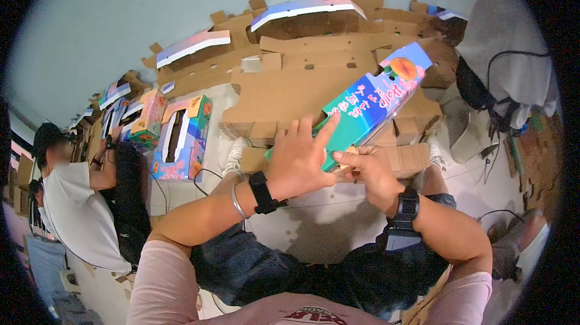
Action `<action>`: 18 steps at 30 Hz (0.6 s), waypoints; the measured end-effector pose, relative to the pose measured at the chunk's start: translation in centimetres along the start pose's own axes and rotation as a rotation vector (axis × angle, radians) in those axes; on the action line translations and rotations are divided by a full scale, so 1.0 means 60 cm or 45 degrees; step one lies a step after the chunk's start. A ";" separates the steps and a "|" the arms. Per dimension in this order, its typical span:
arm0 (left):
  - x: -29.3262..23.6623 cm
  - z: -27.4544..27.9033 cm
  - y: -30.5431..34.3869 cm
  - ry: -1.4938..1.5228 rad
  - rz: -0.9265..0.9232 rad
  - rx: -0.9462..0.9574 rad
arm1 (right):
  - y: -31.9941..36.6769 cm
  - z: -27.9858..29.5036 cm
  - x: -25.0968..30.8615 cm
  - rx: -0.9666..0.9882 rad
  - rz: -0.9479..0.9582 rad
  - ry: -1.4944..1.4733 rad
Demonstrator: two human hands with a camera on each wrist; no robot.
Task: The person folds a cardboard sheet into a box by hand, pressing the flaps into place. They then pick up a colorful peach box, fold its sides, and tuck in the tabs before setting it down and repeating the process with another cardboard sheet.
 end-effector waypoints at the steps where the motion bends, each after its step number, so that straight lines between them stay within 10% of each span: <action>1: 0.001 0.000 -0.001 0.027 0.023 0.033 | -0.003 0.001 -0.004 -0.024 0.029 -0.023; 18: 0.017 0.006 -0.011 0.109 0.030 0.257 | 0.021 -0.001 -0.001 0.053 0.194 0.045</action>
Point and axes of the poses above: each hand's wrist, its own y-axis away from the middle knuckle, its own z-axis out of the back of the hand, x = y × z, the point moved 4 cm from there along -y, towards the middle knuckle, and after that the axes turned 1 degree about x, right-handed, at the moved point
